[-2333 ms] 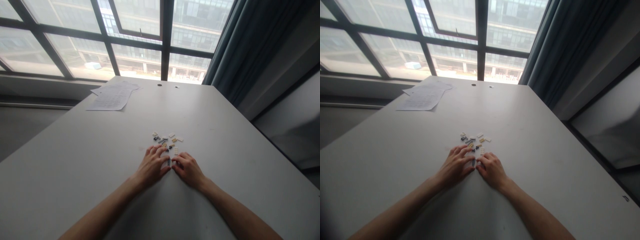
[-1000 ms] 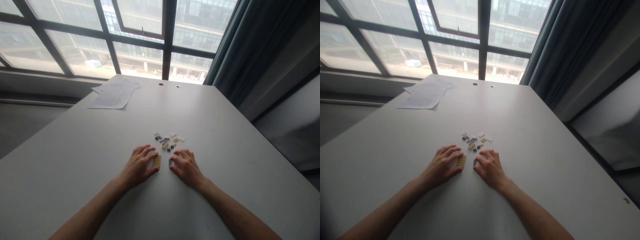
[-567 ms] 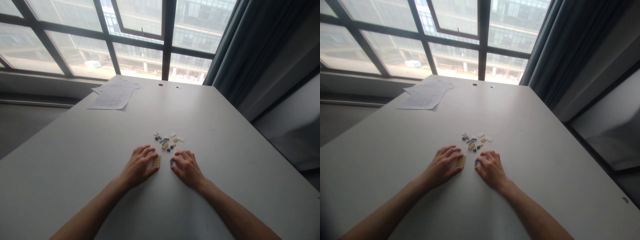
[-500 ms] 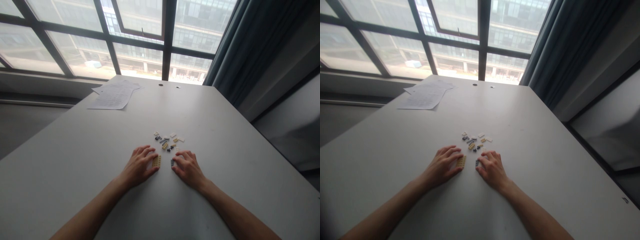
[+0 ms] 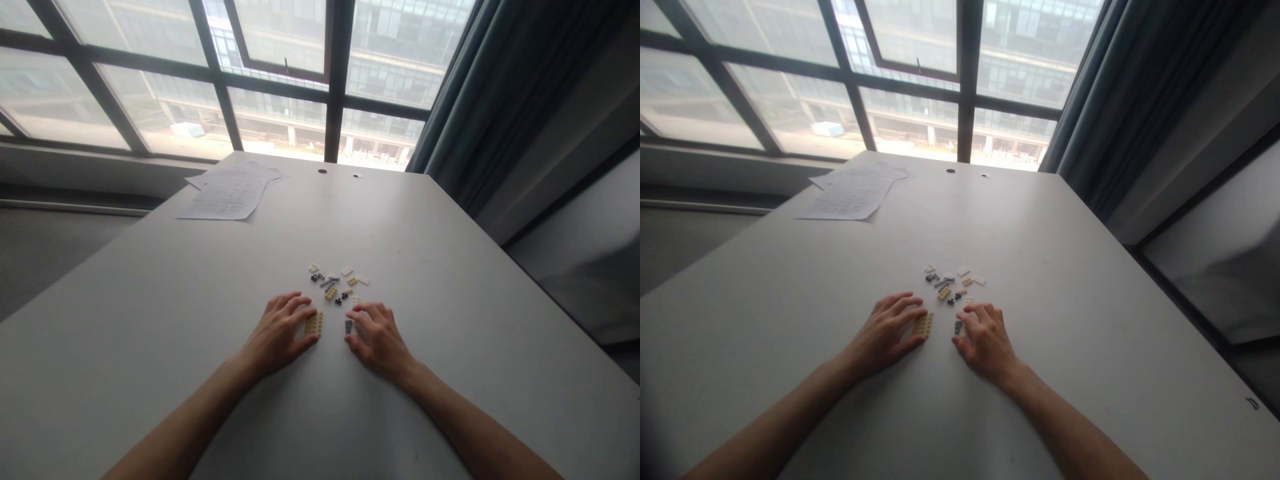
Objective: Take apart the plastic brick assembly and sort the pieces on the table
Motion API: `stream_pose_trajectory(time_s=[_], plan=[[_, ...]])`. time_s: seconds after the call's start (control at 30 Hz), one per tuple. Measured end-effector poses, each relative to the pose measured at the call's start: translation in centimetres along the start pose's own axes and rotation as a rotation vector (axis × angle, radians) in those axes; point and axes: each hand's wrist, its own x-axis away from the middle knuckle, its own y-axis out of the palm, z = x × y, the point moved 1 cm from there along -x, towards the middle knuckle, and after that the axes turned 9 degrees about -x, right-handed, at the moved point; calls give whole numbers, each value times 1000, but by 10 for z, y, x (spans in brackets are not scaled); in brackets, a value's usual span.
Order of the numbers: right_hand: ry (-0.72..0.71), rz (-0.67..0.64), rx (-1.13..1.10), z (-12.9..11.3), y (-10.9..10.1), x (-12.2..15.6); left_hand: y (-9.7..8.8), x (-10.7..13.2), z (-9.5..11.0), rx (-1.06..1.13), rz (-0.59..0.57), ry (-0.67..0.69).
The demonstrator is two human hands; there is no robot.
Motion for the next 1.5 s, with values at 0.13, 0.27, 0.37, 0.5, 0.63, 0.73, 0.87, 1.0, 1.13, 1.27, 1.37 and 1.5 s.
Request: stream_pose_trajectory(time_s=[0.13,0.27,0.37,0.5,0.63,0.73,0.87,1.0,1.13,1.27,1.37,1.5], plan=[[-82,-70,5,-14,6,-6,0,0,0,-4,-9,0],[-157,-151,8,-30,12,-13,-1,1,0,-11,-11,-3],[-185,-191,3,-37,15,-17,-2,1,1,-10,-10,-3],[-206,-211,-4,-39,16,-18,-2,1,1,-2,-6,-2],[-211,-210,5,-39,18,-18,-1,2,0,-1,-6,-2],[-213,-210,4,-41,19,-17,-1,2,0,-1,-2,1],[-208,-170,-10,-38,20,-18,-2,2,0,2,5,5],[-102,0,8,-23,18,-31,-3,1,1,10,6,10],[61,112,43,-8,13,-54,-3,2,0,11,13,4],[84,111,50,-5,16,-71,-2,3,0,15,20,8],[88,81,57,-6,22,-76,-2,2,-1,18,16,5],[94,82,20,-5,26,-75,-2,2,0,25,23,3]])
